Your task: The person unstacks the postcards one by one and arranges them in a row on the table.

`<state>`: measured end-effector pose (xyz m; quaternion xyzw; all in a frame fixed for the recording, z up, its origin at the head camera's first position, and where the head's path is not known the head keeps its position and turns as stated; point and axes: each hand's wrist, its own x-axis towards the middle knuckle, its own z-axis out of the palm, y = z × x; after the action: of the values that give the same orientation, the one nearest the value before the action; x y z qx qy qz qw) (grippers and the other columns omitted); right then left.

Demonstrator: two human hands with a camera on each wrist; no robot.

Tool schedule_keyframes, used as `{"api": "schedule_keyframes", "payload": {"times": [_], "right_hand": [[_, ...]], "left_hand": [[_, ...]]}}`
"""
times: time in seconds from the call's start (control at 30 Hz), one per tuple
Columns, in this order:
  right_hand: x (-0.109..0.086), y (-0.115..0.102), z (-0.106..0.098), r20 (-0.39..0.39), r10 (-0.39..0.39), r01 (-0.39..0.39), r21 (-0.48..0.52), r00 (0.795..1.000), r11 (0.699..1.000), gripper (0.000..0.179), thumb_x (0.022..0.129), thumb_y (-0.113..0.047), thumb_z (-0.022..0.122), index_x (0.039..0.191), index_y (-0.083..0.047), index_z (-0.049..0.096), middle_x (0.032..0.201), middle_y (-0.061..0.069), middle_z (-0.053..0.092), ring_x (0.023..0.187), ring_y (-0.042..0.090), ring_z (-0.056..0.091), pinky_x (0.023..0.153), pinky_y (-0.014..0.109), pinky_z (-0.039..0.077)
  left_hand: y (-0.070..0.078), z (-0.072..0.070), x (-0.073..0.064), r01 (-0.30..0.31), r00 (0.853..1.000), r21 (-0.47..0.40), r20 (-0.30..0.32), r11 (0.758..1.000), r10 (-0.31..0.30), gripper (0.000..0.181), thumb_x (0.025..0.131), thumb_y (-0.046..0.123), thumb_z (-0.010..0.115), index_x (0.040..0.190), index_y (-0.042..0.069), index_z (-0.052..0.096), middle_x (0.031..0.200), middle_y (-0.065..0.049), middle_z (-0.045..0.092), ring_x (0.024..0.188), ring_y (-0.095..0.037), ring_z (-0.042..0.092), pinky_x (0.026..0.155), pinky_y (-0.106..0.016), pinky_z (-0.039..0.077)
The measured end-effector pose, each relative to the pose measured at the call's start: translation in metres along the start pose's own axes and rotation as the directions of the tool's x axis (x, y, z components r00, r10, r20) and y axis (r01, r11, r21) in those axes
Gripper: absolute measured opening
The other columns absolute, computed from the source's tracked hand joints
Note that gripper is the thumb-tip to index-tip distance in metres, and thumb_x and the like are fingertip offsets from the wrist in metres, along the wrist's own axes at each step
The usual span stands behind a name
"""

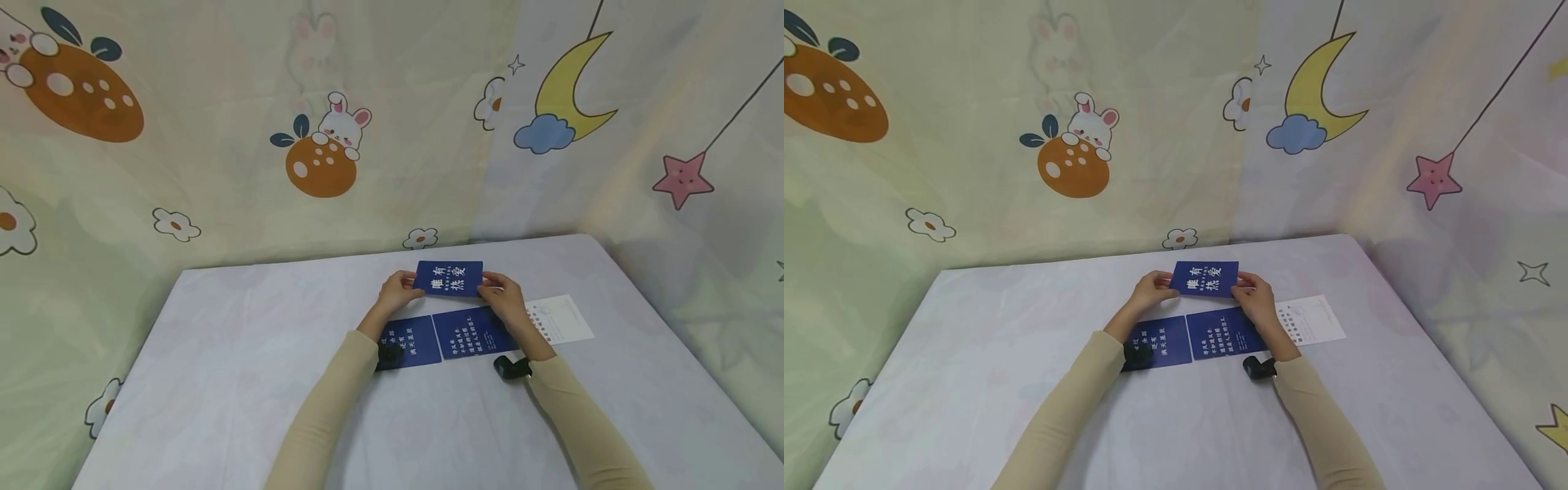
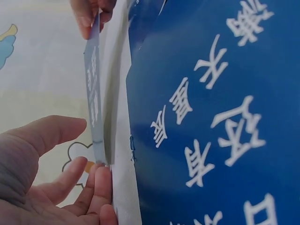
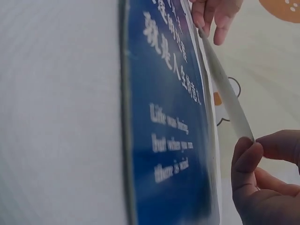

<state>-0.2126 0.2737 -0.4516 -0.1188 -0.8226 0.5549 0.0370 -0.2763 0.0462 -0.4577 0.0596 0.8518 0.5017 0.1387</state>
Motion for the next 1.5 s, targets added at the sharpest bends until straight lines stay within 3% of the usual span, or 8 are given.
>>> {"api": "schedule_keyframes", "payload": {"times": [0.13, 0.33, 0.67, 1.0, 1.27, 1.5], "right_hand": [[0.0, 0.002, 0.001, -0.001, -0.015, 0.015, 0.018, 1.0, 1.0, 0.048, 0.095, -0.006, 0.058, 0.139, 0.007, 0.045, 0.118, 0.023, 0.053, 0.076, 0.002, 0.056, 0.072, 0.016, 0.053], [-0.004, 0.002, 0.002, -0.015, 0.001, -0.001, 0.032, 1.0, 0.999, 0.047, 0.094, -0.006, 0.059, 0.138, 0.004, 0.046, 0.116, 0.02, 0.055, 0.077, 0.002, 0.056, 0.07, 0.013, 0.05], [-0.016, -0.001, 0.005, -0.006, 0.028, -0.027, 0.058, 1.0, 0.998, 0.047, 0.094, -0.008, 0.059, 0.138, 0.0, 0.046, 0.12, 0.019, 0.054, 0.082, 0.006, 0.057, 0.075, 0.018, 0.052], [-0.024, -0.004, 0.007, 0.004, 0.047, -0.047, 0.072, 0.999, 0.996, 0.048, 0.092, -0.006, 0.06, 0.137, 0.003, 0.048, 0.119, 0.019, 0.053, 0.075, 0.005, 0.057, 0.072, 0.018, 0.052], [-0.034, -0.005, 0.008, 0.044, 0.072, -0.073, 0.029, 0.996, 0.997, 0.052, 0.092, -0.007, 0.061, 0.141, 0.001, 0.046, 0.128, 0.021, 0.051, 0.09, 0.008, 0.057, 0.074, 0.011, 0.048], [-0.041, -0.01, 0.011, 0.076, 0.053, -0.054, 0.01, 0.996, 0.998, 0.053, 0.092, -0.007, 0.062, 0.142, 0.0, 0.046, 0.131, 0.021, 0.051, 0.103, 0.019, 0.056, 0.076, 0.009, 0.044]], "left_hand": [[-0.001, 0.0, -0.001, -0.024, 0.999, -0.03, -0.037, 0.999, 0.022, 0.046, 0.083, 0.009, 0.073, 0.126, 0.001, 0.06, 0.115, -0.016, 0.063, 0.105, -0.028, 0.059, 0.091, -0.036, 0.05], [-0.004, -0.002, -0.005, -0.08, 0.992, -0.066, -0.098, 0.995, 0.073, 0.043, 0.082, 0.003, 0.072, 0.124, -0.002, 0.061, 0.11, -0.017, 0.063, 0.101, -0.029, 0.062, 0.087, -0.035, 0.053], [-0.01, -0.009, -0.016, -0.1, 0.993, -0.029, -0.065, 0.995, 0.097, 0.046, 0.083, 0.005, 0.073, 0.126, -0.002, 0.06, 0.107, -0.016, 0.063, 0.098, -0.026, 0.062, 0.084, -0.031, 0.054], [-0.011, -0.015, -0.032, -0.151, 0.988, -0.023, -0.047, 0.988, 0.15, 0.055, 0.078, 0.003, 0.078, 0.128, -0.004, 0.057, 0.11, -0.016, 0.061, 0.097, -0.026, 0.061, 0.084, -0.033, 0.054], [-0.012, -0.017, -0.049, -0.172, 0.983, -0.013, -0.064, 0.985, 0.17, 0.057, 0.079, 0.006, 0.076, 0.131, -0.002, 0.055, 0.114, -0.016, 0.058, 0.099, -0.025, 0.06, 0.083, -0.034, 0.054], [-0.014, -0.021, -0.064, -0.2, 0.976, -0.011, -0.095, 0.98, 0.198, 0.058, 0.08, 0.006, 0.077, 0.132, -0.002, 0.054, 0.111, -0.015, 0.056, 0.095, -0.024, 0.059, 0.079, -0.032, 0.054]]}}
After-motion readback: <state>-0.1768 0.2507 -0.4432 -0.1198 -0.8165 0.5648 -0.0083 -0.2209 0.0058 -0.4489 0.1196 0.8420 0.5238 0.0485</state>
